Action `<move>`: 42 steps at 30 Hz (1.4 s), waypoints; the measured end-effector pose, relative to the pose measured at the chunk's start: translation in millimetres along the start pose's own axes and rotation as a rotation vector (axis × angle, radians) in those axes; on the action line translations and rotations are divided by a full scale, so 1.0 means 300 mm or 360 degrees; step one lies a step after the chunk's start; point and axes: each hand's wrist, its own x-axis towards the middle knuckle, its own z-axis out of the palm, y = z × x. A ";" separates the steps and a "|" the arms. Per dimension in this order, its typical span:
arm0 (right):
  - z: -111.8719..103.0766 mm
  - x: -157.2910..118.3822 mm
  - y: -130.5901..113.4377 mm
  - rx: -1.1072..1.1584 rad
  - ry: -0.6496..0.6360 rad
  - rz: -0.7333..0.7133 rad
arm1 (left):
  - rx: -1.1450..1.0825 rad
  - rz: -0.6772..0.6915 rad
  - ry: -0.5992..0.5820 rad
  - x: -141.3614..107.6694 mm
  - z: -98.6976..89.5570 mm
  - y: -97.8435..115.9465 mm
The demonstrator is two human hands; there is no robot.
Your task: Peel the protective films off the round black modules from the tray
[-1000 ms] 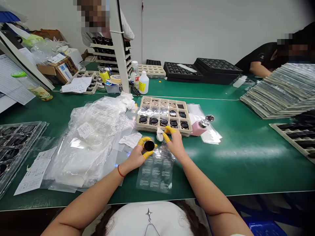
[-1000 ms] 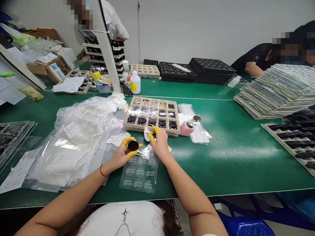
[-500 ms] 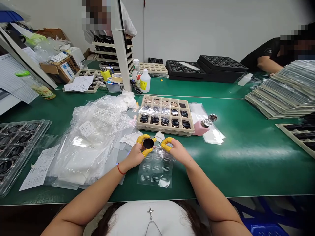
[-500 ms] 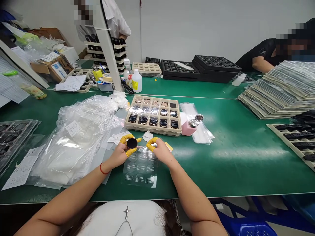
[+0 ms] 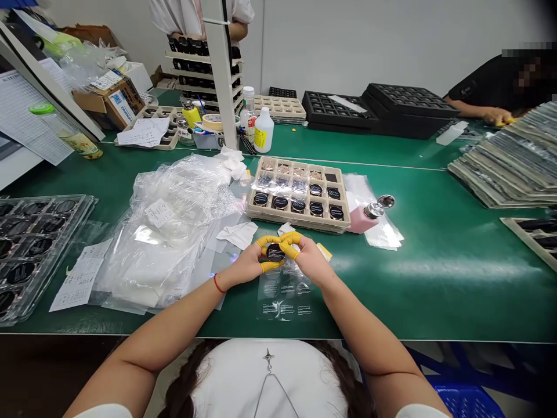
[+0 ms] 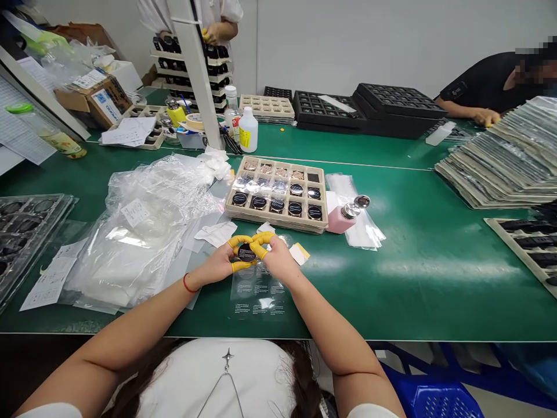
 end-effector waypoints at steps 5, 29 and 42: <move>0.002 -0.001 0.008 -0.0078 -0.0003 -0.0014 | 0.0058 0.0010 0.0000 -0.002 0.001 0.001; 0.014 -0.013 -0.005 -0.0381 0.0129 -0.0184 | 0.0016 -0.0011 -0.0018 -0.007 0.006 0.009; -0.009 -0.023 -0.010 -0.0843 0.0160 -0.0369 | -0.0035 -0.0022 -0.0019 -0.003 0.012 0.001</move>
